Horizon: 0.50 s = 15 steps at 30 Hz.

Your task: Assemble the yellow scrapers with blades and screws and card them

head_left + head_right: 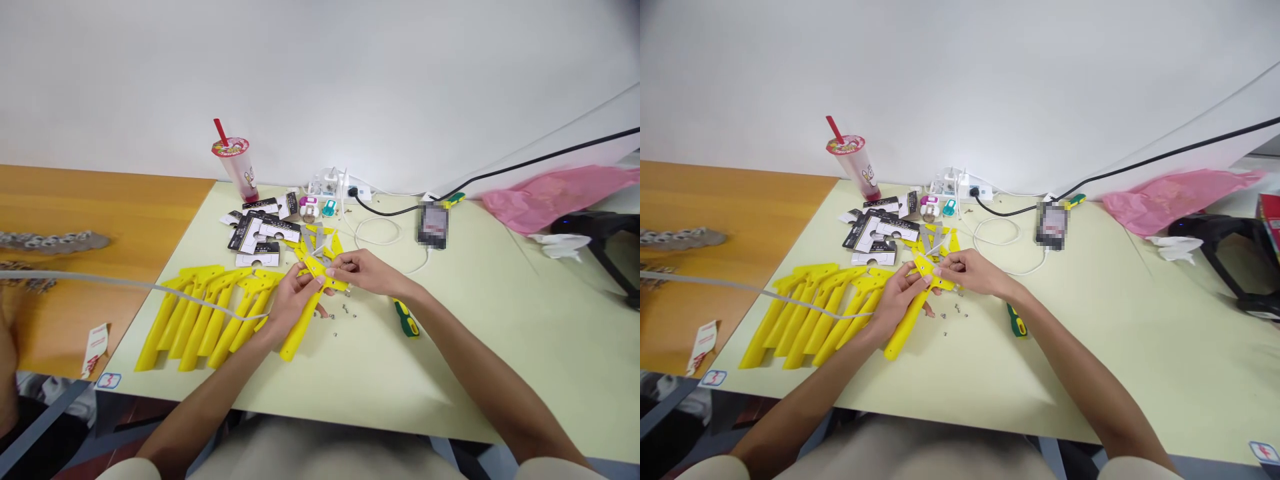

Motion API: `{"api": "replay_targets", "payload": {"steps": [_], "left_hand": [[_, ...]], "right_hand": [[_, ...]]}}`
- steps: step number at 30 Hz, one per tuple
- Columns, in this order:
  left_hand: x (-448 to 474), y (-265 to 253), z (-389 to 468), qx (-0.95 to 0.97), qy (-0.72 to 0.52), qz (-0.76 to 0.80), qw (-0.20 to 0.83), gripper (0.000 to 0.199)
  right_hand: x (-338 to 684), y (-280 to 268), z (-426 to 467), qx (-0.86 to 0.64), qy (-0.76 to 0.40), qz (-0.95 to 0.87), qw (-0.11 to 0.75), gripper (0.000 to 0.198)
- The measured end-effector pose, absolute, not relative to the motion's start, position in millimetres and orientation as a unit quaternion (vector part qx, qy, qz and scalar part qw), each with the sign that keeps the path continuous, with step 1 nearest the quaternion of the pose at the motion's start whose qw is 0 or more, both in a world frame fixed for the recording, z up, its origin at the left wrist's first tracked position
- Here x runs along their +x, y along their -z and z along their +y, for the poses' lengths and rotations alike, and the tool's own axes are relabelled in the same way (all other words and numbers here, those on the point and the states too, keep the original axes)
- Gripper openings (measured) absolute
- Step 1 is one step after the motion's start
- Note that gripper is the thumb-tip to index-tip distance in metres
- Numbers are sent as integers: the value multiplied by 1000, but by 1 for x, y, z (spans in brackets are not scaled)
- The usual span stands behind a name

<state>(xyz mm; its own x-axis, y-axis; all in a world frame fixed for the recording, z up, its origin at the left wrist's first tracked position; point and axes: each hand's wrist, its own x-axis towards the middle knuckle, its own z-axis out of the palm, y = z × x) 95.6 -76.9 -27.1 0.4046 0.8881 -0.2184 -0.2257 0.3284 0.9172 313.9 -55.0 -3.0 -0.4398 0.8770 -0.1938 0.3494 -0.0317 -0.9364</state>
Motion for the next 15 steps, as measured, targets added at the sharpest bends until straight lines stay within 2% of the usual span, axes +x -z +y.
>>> {"api": "replay_targets", "payload": {"steps": [4, 6, 9, 12, 15], "left_hand": [[94, 27, -71, 455, -399, 391, 693, 67], [91, 25, -71, 506, -424, 407, 631, 72], [86, 24, -74, 664, -431, 421, 442, 82], [83, 25, -73, 820, -391, 343, 240, 69], [85, 27, -67, 884, -363, 269, 117, 67]], "right_hand": [[310, -7, -51, -472, -545, -647, 249, 50], [308, -11, -49, -479, -549, -627, 276, 52], [308, -14, -48, -499, -541, -598, 318, 53], [311, -16, -48, -508, -537, -581, 341, 49], [317, -17, -48, -521, -531, -569, 349, 41]]}}
